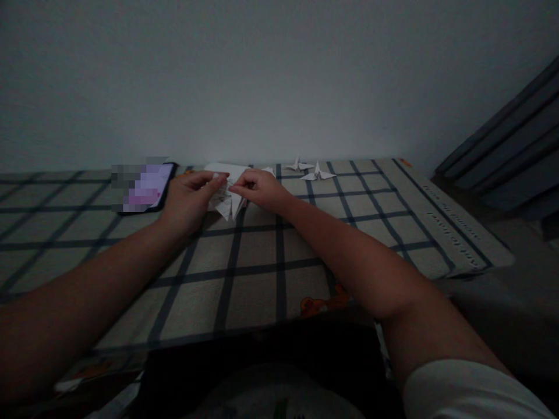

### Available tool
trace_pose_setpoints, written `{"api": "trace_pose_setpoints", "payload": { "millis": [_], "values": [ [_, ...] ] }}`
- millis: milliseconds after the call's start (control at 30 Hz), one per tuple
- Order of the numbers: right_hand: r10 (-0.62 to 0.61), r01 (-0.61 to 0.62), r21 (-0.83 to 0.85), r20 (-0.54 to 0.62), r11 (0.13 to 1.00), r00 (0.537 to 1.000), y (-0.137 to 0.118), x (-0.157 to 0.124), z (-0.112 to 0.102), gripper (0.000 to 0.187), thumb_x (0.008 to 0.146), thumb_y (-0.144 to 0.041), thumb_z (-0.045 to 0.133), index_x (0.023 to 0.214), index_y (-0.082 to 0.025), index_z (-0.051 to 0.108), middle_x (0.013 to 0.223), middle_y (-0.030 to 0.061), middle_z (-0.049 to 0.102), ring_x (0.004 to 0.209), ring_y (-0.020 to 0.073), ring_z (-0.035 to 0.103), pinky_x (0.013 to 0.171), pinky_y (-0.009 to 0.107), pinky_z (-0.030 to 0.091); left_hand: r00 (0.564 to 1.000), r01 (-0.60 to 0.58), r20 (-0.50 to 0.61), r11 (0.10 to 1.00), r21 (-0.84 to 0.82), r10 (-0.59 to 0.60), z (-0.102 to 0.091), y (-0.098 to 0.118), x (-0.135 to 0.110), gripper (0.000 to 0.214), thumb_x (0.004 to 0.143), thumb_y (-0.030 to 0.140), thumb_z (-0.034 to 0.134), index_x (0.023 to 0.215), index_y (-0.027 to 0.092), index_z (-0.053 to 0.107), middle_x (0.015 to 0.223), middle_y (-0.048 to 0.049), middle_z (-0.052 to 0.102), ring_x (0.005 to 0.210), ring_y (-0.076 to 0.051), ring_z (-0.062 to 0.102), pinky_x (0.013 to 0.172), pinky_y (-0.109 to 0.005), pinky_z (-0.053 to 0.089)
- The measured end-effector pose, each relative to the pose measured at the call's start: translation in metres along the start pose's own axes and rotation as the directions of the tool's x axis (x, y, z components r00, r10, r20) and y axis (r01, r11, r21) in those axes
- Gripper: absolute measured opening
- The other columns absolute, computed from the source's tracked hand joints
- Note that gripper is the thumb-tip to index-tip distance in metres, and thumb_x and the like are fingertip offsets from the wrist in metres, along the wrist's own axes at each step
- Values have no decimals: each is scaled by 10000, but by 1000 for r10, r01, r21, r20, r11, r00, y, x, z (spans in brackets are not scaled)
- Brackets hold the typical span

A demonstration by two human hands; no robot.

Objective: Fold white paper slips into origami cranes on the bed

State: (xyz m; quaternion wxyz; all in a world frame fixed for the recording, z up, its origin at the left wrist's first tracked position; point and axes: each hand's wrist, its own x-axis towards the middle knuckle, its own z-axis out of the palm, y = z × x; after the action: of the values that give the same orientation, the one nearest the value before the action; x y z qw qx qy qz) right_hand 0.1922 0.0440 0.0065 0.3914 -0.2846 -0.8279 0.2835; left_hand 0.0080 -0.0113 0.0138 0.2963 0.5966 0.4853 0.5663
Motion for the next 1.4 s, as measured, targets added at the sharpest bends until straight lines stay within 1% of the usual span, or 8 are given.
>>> {"api": "trace_pose_setpoints", "payload": {
  "millis": [200, 333, 500, 667, 800, 933, 1233, 1400],
  "values": [
    [-13, 13, -18, -7, 1000, 1000, 3, 0, 1, 274, 892, -421, 674, 808, -160, 664, 808, 27, 639, 773, 151, 540, 735, 299, 416, 999, -21, 39, 1000, 10, 21, -2, -2, 2, 307, 822, 490, 768, 948, 213, 814, 971, -67, 793, 910, -222, 706, 803, -330, 554],
    [-27, 27, -21, 1, 999, 1000, 3, 0, 1, 284, 901, -430, 665, 810, -161, 663, 814, 29, 639, 761, 147, 534, 733, 300, 416, 1000, -9, 30, 1000, -29, 10, -1, -3, 1, 345, 827, 516, 756, 970, 208, 817, 985, -81, 792, 906, -226, 707, 781, -333, 557],
    [-19, 19, -13, -18, 1000, 1000, 3, 0, 3, 270, 884, -423, 684, 802, -166, 663, 805, 22, 633, 746, 142, 528, 713, 293, 411, 999, 23, 48, 997, -68, -20, 1, -7, 1, 381, 839, 535, 732, 1005, 201, 809, 968, -79, 787, 847, -203, 699, 711, -296, 540],
    [-32, 31, -33, -34, 999, 999, 2, -1, 1, 262, 885, -398, 684, 772, -164, 645, 773, 16, 609, 718, 134, 497, 687, 287, 392, 999, 54, -2, 996, -70, -55, 2, -3, 2, 333, 785, 496, 804, 890, 180, 798, 886, -68, 779, 761, -175, 675, 668, -276, 521],
    [-42, 40, -60, -34, 997, 999, 2, -1, 0, 239, 890, -366, 678, 774, -163, 630, 765, 8, 593, 694, 124, 474, 673, 279, 377, 998, 63, -26, 996, -67, -64, 2, 0, 1, 301, 783, 474, 810, 856, 181, 807, 815, -57, 773, 686, -161, 652, 626, -276, 502],
    [-41, 38, -88, -35, 995, 999, 3, 0, 0, 240, 899, -361, 671, 778, -160, 618, 764, 6, 575, 700, 124, 467, 672, 278, 366, 1000, 31, 1, 999, -16, -31, 1, -1, 1, 313, 815, 488, 777, 894, 188, 822, 870, -68, 793, 738, -179, 676, 665, -290, 515],
    [-32, 30, -39, -63, 999, 997, 2, 1, 1, 240, 870, -359, 678, 758, -163, 597, 726, -12, 533, 667, 118, 442, 665, 278, 357, 1000, -25, -4, 999, 40, 25, 1, -8, 4, 378, 821, 533, 762, 969, 191, 824, 961, -80, 803, 881, -216, 709, 771, -305, 528],
    [-30, 27, -49, -67, 998, 997, 1, 1, 1, 249, 874, -354, 681, 747, -170, 571, 711, -18, 513, 660, 118, 436, 656, 278, 350, 1000, 15, -20, 1000, 18, -15, 0, -8, 4, 359, 768, 522, 817, 886, 183, 812, 875, -69, 786, 790, -198, 686, 726, -305, 512]
  ]
}}
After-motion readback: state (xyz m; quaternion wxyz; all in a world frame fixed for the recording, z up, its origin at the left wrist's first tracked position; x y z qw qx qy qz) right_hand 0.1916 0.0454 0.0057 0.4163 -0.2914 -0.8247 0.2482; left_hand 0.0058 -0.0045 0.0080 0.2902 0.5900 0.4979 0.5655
